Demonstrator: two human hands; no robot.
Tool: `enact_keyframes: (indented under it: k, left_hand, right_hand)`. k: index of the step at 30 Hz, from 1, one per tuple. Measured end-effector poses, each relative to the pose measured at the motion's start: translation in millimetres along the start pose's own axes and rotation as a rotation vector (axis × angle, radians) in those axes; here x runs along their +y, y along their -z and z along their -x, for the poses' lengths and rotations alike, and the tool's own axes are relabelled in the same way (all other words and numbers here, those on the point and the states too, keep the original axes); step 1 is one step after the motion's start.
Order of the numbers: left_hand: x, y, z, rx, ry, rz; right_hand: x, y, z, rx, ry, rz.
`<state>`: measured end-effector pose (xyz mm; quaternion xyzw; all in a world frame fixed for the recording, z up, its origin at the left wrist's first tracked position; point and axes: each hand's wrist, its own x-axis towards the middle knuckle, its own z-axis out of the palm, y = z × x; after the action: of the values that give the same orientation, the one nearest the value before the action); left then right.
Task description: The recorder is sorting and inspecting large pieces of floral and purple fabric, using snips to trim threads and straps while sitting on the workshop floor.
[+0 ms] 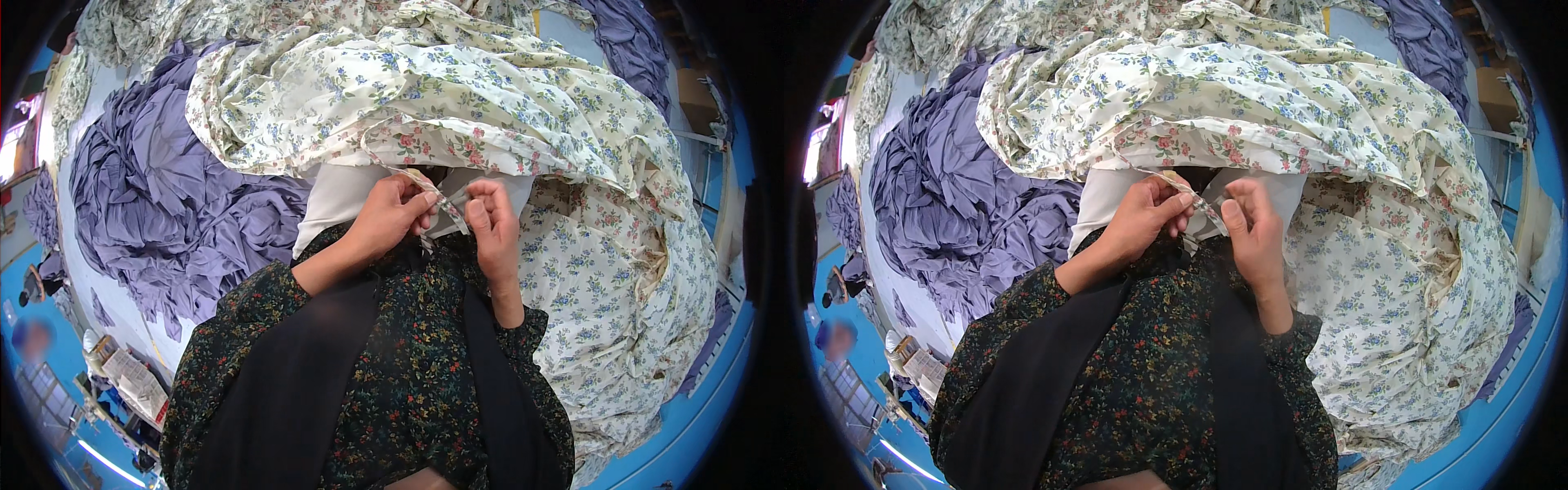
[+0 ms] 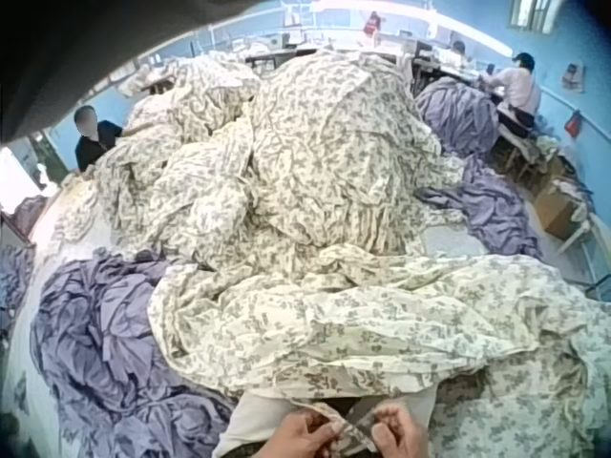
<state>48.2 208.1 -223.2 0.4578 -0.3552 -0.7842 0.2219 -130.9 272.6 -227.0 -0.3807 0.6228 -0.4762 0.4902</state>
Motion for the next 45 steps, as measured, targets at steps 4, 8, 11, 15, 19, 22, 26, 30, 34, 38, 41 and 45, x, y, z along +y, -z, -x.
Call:
enact_keyframes:
  k: [4,8,11,15,19,22,26,30,34,38,41,45]
  left_hand:
    - [-1,-1,1,0.03,-0.009,0.069]
    - [-7,0,-1,-0.021,-0.052,-0.079]
    - [-10,0,-1,-0.023,-0.077,-0.127]
    - [-12,0,0,-0.081,-0.09,-0.136]
    - [-11,2,-1,-0.057,-0.08,-0.091]
    - [-2,4,1,-0.02,-0.011,-0.025]
    - [-5,2,2,0.008,0.004,0.073]
    - [-2,3,2,-0.036,0.024,0.096]
    - [-2,2,3,-0.048,0.029,0.12]
    - [-1,1,4,-0.055,0.035,0.149]
    - [-2,2,2,-0.067,0.053,0.149]
    - [-2,9,-1,-0.008,0.034,0.079]
  right_hand:
    - [-4,-1,4,-0.042,-0.026,0.078]
    - [-6,-6,-6,-0.116,-0.063,0.175]
    - [1,-2,-12,-0.185,-0.179,-0.2]
    - [-6,7,-12,-0.24,-0.393,-0.449]
    - [-6,18,-18,-0.367,-0.331,-1.132]
    - [-4,21,-15,-0.057,-0.198,-0.501]
    - [-5,10,4,-0.058,-0.023,0.272]
    - [-9,-7,5,-0.091,0.066,0.382]
    - [-10,-10,2,-0.082,0.132,0.383]
    - [-6,-8,2,-0.083,0.118,0.382]
    - [10,-6,-1,-0.062,0.124,0.286]
    - [1,24,-4,-0.083,-0.258,-0.332]
